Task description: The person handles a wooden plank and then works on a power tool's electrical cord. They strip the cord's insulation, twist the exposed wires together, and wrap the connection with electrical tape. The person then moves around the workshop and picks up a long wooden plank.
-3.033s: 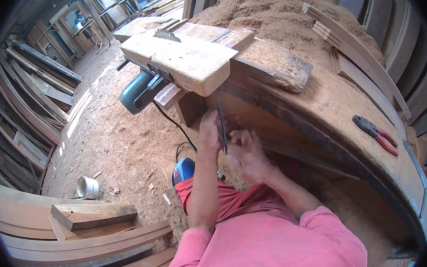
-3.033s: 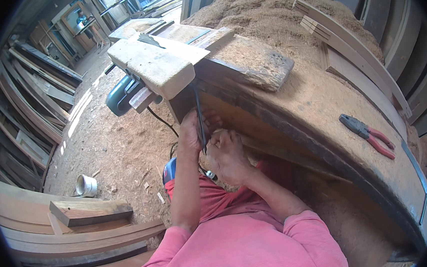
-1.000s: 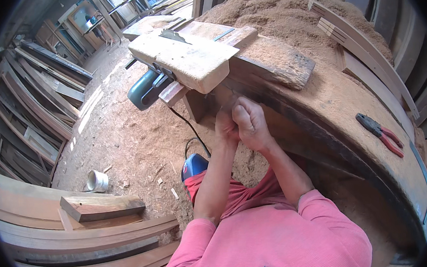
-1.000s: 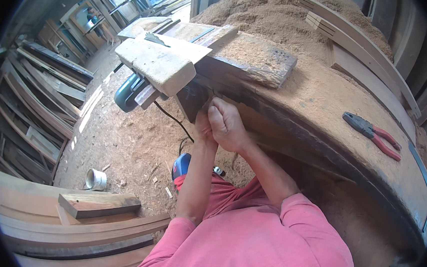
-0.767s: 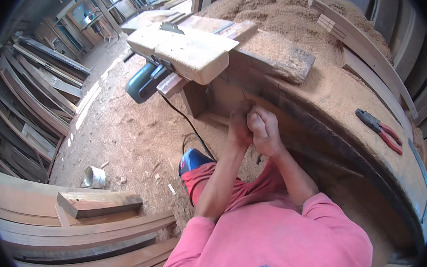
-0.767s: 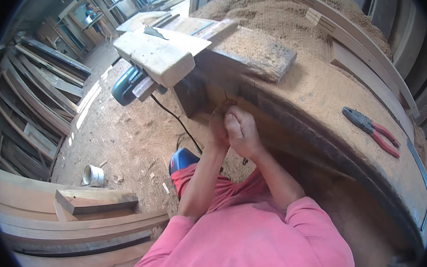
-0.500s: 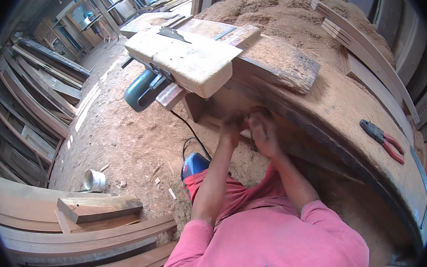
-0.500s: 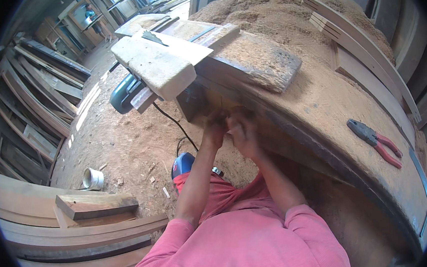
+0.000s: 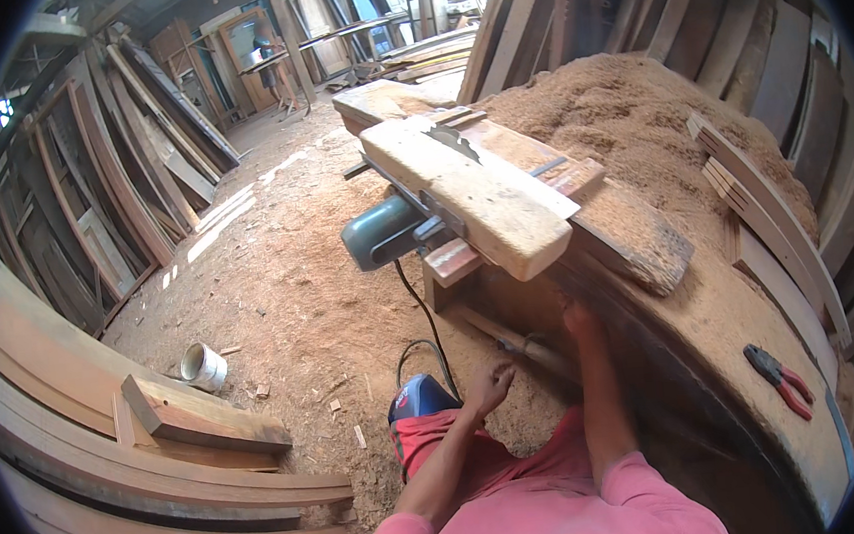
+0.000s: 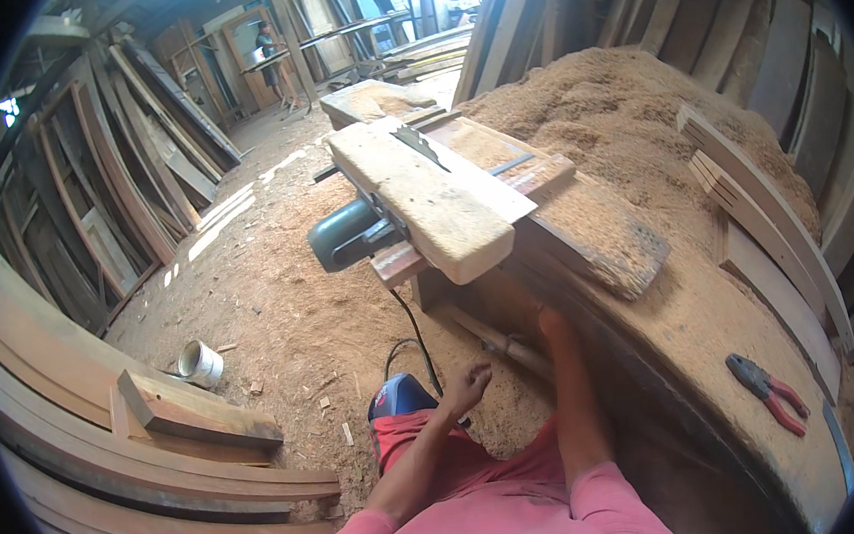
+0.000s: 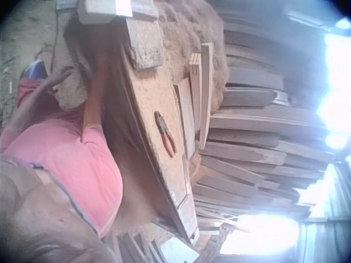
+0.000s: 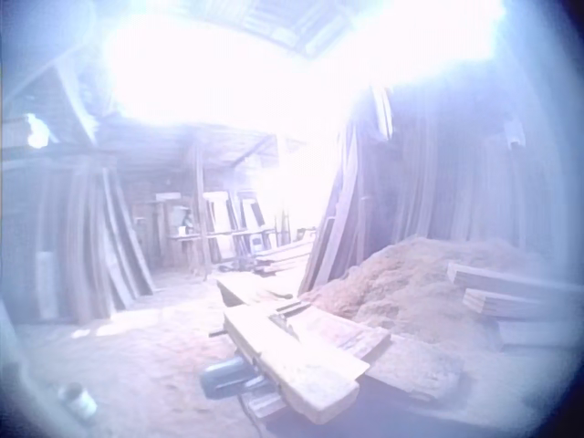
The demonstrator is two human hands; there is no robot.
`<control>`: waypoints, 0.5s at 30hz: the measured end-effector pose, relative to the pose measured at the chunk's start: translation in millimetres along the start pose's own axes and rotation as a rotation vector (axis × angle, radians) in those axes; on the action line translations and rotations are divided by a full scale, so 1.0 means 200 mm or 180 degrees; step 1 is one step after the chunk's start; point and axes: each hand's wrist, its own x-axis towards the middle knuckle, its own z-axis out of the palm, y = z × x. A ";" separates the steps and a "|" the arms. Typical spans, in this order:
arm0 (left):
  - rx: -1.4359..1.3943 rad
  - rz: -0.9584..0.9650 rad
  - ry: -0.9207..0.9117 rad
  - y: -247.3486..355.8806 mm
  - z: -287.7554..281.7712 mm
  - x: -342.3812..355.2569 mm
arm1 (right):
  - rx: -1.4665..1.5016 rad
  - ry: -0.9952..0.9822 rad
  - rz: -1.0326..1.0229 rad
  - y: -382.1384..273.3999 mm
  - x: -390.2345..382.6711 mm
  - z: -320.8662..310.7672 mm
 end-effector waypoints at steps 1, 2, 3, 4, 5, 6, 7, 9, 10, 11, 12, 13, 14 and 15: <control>-0.0070 -0.0029 -0.0129 -0.12 -0.01 -0.05 | -0.0135 0.0284 -0.0216 -0.04 -0.05 0.00; 0.0435 0.0011 -0.0232 -0.16 -0.01 -0.09 | 0.0573 0.0178 -0.0212 -0.08 -0.09 -0.03; 0.0946 0.0041 -0.0326 -0.18 -0.02 -0.13 | 0.1289 0.0071 -0.0194 -0.16 -0.15 -0.07; 0.1447 0.0046 -0.0417 -0.20 -0.04 -0.14 | 0.2836 -0.0504 0.0033 -0.34 -0.25 -0.13; 0.1337 0.0065 -0.0446 -0.19 -0.03 -0.14 | 0.3851 -0.0742 0.0315 -0.36 -0.28 -0.13; 0.1229 0.0080 -0.0471 -0.19 -0.02 -0.13 | 0.4845 -0.0932 0.0667 -0.41 -0.29 -0.13; 0.1121 0.0092 -0.0494 -0.18 -0.02 -0.12 | 0.5320 -0.0790 0.1024 -0.37 -0.24 -0.05; 0.1103 0.0136 -0.0579 -0.16 0.04 -0.11 | 0.6050 -0.0260 0.1097 -0.21 -0.12 0.01; 0.1121 0.0182 -0.0595 -0.13 0.04 -0.10 | 0.6323 0.0059 0.0741 -0.10 -0.01 0.00; 0.1329 0.0193 -0.0594 -0.15 0.03 -0.11 | 0.5733 0.0161 0.0601 -0.11 -0.02 0.02; 0.1533 0.0210 -0.0600 -0.17 0.03 -0.13 | 0.5142 0.0282 0.0479 -0.14 -0.01 0.03; 0.1735 0.0234 -0.0613 -0.19 0.02 -0.15 | 0.3681 0.0234 0.0493 -0.14 -0.09 0.06; 0.1727 0.0158 -0.0701 -0.18 0.04 -0.16 | 0.3080 0.0013 0.0459 -0.19 -0.18 0.05; 0.1749 0.0051 -0.0704 -0.18 0.00 -0.17 | 0.2522 -0.0283 0.0330 -0.33 -0.28 0.04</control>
